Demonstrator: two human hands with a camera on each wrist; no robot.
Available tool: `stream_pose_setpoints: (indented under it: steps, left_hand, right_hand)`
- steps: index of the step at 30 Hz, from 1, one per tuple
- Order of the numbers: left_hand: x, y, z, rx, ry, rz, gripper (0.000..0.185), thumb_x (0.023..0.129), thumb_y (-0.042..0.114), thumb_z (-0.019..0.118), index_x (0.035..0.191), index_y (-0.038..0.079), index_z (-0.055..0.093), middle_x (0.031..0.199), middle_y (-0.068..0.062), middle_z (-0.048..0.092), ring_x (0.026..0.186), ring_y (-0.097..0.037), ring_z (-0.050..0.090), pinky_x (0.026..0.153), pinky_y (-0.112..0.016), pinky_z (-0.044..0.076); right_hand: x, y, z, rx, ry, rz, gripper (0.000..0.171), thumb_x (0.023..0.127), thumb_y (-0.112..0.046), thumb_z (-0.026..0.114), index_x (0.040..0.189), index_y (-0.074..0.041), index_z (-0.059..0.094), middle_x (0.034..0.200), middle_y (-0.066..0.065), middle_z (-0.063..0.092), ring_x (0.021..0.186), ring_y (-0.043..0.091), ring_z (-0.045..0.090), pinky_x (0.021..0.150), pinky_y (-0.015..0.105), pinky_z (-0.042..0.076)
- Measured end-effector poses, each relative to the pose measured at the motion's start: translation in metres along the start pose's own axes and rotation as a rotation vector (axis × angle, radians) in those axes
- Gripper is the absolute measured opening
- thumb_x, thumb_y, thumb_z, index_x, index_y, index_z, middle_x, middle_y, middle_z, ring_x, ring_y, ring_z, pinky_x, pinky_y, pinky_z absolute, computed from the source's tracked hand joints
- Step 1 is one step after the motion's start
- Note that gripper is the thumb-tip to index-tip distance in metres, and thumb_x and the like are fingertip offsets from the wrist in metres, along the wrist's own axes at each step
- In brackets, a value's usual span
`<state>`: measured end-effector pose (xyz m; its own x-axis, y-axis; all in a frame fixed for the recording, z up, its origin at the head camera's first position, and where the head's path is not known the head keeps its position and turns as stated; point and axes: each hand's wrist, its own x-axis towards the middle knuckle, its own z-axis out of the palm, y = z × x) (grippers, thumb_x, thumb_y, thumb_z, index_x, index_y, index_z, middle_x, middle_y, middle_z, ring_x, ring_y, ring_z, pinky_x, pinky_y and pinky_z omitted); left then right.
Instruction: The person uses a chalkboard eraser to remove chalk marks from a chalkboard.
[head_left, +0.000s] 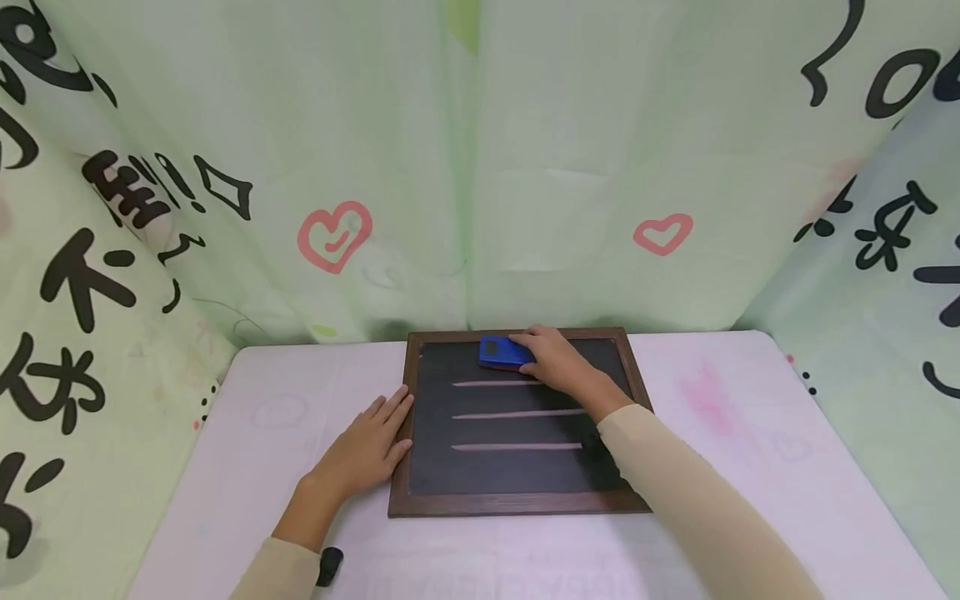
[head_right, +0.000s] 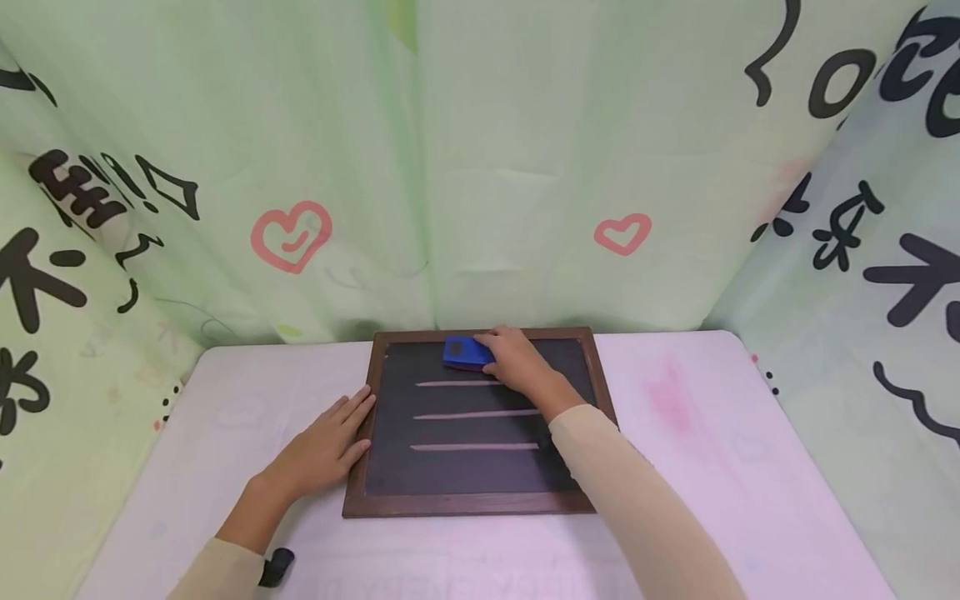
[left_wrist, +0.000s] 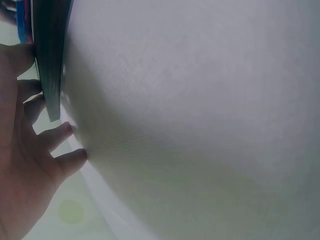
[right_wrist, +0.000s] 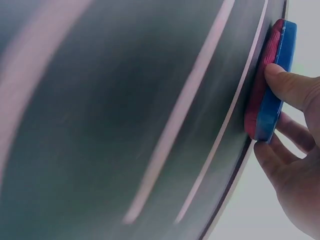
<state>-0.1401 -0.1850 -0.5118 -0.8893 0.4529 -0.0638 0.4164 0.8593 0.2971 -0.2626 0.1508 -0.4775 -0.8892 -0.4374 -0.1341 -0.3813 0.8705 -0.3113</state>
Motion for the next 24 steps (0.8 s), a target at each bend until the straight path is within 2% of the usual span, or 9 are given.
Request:
stream_pose_setpoints:
  steps: [12,19,24]
  left_hand:
    - [-0.001,0.001,-0.002,-0.019,0.002,-0.002,0.066,0.108,0.032,0.053,0.163,0.005,0.029,0.172,-0.011,0.024,0.153,-0.046,0.031,0.118,-0.066,0.035]
    - [-0.002,0.001,-0.003,-0.017,-0.012,-0.013,0.066,0.108,0.033,0.052,0.164,0.007,0.028,0.172,-0.010,0.022,0.154,-0.045,0.030,0.119,-0.066,0.035]
    - [-0.001,0.001,-0.003,-0.017,-0.017,-0.007,0.066,0.108,0.033,0.052,0.164,0.006,0.028,0.172,-0.011,0.023,0.153,-0.046,0.030,0.118,-0.066,0.035]
  right_hand:
    - [0.043,-0.055,0.006,-0.059,-0.090,-0.078,0.061,0.100,-0.022,0.069,0.156,-0.011,0.047,0.152,0.017,0.051,0.140,0.038,0.048,0.118,0.049,0.042]
    - [0.053,-0.081,0.008,-0.095,-0.105,-0.089,0.060,0.102,-0.023,0.067,0.157,-0.014,0.047,0.153,0.015,0.051,0.139,0.036,0.049,0.117,0.047,0.043]
    - [0.056,-0.087,0.009,-0.118,-0.117,-0.093,0.058,0.102,-0.021,0.067,0.157,-0.015,0.047,0.153,0.014,0.050,0.139,0.035,0.049,0.116,0.045,0.045]
